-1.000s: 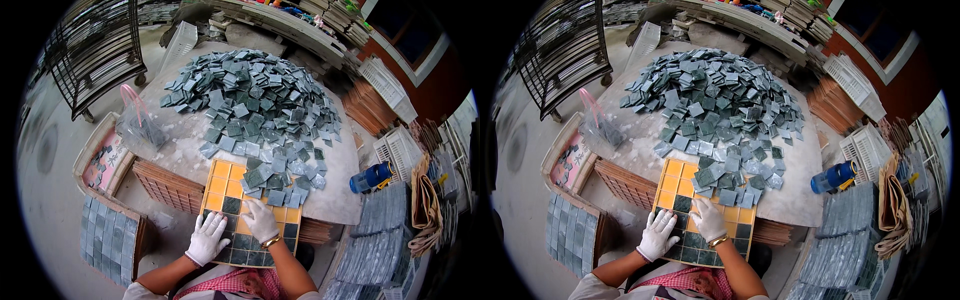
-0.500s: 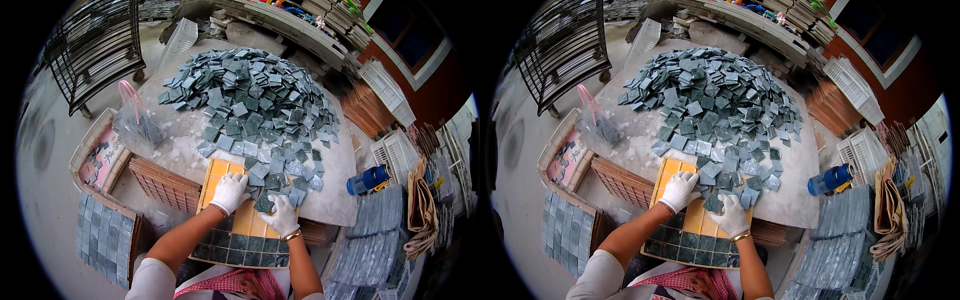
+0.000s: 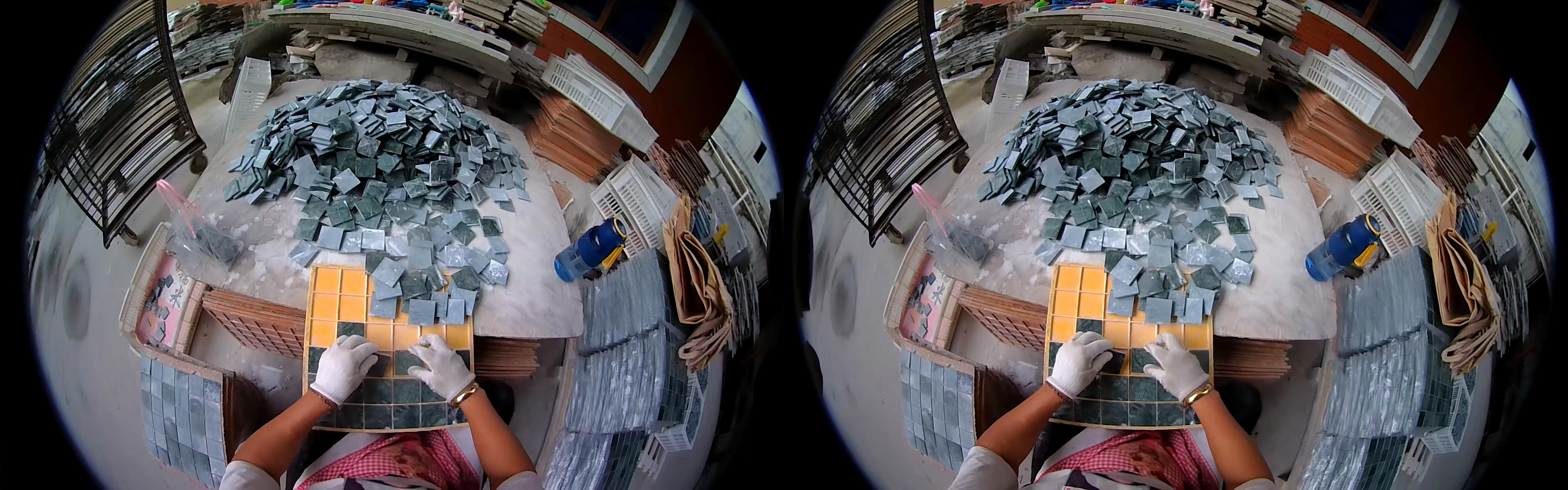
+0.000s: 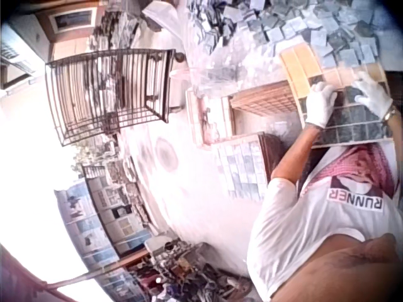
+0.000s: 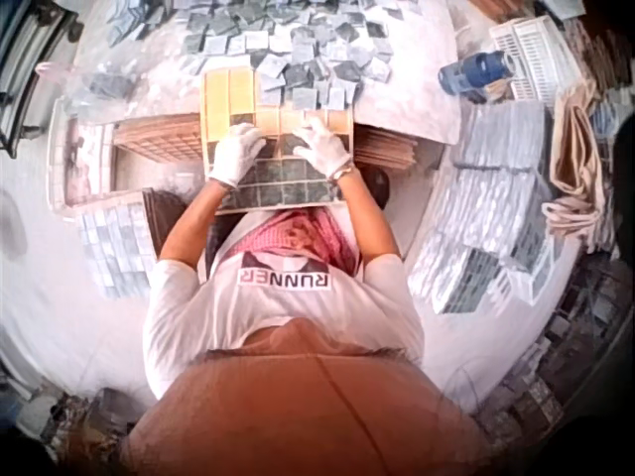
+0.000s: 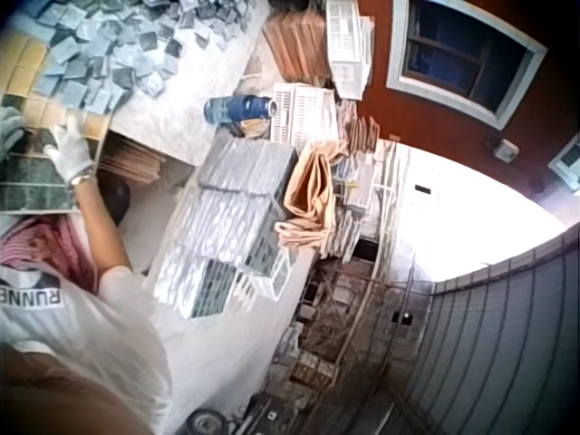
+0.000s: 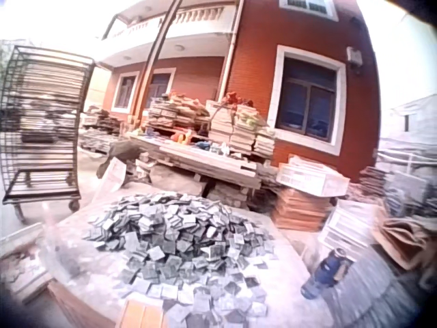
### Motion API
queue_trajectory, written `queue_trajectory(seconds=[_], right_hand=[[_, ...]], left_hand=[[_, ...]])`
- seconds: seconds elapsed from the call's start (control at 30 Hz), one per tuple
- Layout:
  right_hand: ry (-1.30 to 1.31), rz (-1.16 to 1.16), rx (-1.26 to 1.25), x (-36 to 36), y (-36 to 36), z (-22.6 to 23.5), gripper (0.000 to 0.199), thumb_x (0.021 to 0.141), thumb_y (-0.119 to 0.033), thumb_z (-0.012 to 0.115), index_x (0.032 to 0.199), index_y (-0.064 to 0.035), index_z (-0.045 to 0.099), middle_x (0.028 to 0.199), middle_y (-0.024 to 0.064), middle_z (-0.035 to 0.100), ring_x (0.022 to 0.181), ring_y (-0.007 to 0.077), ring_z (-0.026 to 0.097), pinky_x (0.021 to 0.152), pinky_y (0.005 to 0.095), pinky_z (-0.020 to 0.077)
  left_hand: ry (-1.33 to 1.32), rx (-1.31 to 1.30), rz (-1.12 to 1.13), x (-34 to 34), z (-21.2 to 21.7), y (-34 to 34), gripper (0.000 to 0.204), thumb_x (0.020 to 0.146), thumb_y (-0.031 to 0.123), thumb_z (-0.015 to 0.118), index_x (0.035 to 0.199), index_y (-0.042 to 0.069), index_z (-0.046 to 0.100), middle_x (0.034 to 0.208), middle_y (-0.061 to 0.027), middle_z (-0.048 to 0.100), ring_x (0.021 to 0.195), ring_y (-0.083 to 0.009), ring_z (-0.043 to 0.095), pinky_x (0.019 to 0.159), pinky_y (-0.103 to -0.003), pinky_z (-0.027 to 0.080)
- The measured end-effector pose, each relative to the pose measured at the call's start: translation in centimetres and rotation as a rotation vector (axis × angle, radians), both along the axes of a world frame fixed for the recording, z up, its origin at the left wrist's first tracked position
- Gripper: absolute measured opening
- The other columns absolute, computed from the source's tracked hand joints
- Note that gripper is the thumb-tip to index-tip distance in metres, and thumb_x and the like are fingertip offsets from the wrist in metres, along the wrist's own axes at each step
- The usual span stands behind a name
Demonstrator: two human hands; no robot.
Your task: The person places small green square tiles into a yellow grid frame on a table, arranging them one by one to form a tiled panel. The person then flips the completed panel and sets it aside before starting a new panel.
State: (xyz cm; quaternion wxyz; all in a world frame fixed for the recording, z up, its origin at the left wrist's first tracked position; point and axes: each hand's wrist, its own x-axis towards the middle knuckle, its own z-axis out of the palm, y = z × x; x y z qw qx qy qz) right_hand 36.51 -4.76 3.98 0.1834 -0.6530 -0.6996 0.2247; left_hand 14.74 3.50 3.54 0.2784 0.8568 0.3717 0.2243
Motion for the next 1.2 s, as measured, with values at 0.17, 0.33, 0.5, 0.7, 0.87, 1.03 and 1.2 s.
queue_trajectory(seconds=[0.17,0.33,0.5,0.7,0.87,1.03,1.2], right_hand=[[-0.084,-0.027,0.036,-1.3,-0.9,-0.3,0.045,0.075,-0.022,0.072,0.114,-0.0068,0.058,0.109,0.0098,0.053,0.096,0.0272,0.059,0.081,0.0364,0.0499],[-0.115,0.014,-0.038,-1.7,-0.4,0.6,0.046,0.076,-0.021,0.071,0.117,-0.0071,0.056,0.113,0.0101,0.053,0.098,0.0282,0.059,0.082,0.0367,0.0498],[-0.087,-0.127,0.136,0.4,2.4,2.5,0.049,0.075,-0.02,0.072,0.119,-0.0072,0.054,0.122,0.0113,0.051,0.103,0.0282,0.058,0.083,0.037,0.0498],[-0.3,-0.122,0.123,2.2,5.8,2.2,0.053,0.072,-0.021,0.075,0.119,-0.0067,0.054,0.117,0.0103,0.052,0.098,0.0276,0.06,0.079,0.0369,0.0514],[-0.08,-0.126,0.199,3.2,4.0,0.9,0.052,0.071,-0.019,0.076,0.116,-0.0027,0.056,0.106,0.0109,0.055,0.076,0.0208,0.061,0.07,0.0321,0.0522],[0.397,-0.212,-0.041,4.6,-0.3,1.0,0.056,0.069,-0.023,0.076,0.115,0.0007,0.056,0.098,0.0113,0.057,0.064,0.0188,0.057,0.067,0.0299,0.0511],[0.06,-0.101,0.061,3.9,-1.7,1.7,0.055,0.067,-0.017,0.077,0.116,-0.0024,0.056,0.104,0.0119,0.055,0.075,0.0208,0.058,0.072,0.0311,0.0513]], left_hand=[[0.115,0.03,-0.049,0.0,0.6,-1.1,0.036,0.075,0.017,0.069,0.107,0.005,0.059,0.107,-0.0151,0.053,0.09,-0.0366,0.058,0.075,-0.043,0.049],[0.292,-0.076,0.024,1.6,-0.1,-3.0,0.043,0.076,0.015,0.069,0.113,0.005,0.049,0.11,-0.0165,0.045,0.087,-0.0393,0.058,0.071,-0.046,0.05],[0.2,-0.114,-0.081,0.6,-0.6,-1.1,0.028,0.079,0.008,0.062,0.106,0.002,0.056,0.118,-0.0177,0.049,0.096,-0.0377,0.058,0.076,-0.042,0.051],[-0.062,-0.041,0.083,-2.8,1.6,-0.2,0.028,0.081,0.006,0.055,0.109,0.0,0.06,0.104,-0.0187,0.061,0.097,-0.0364,0.058,0.083,-0.04,0.049],[0.144,0.238,-0.086,-2.2,-0.6,-6.1,0.035,0.075,0.015,0.066,0.108,0.006,0.062,0.119,-0.0145,0.057,0.115,-0.0332,0.051,0.1,-0.047,0.038],[0.07,0.194,-0.018,-0.8,0.0,-4.0,0.035,0.074,0.015,0.067,0.107,0.007,0.061,0.117,-0.0107,0.056,0.109,-0.0301,0.052,0.092,-0.042,0.042],[0.11,0.214,-0.016,0.9,-0.2,-1.1,0.028,0.067,0.011,0.07,0.094,0.008,0.062,0.097,-0.0084,0.059,0.093,-0.0309,0.054,0.081,-0.041,0.046]])
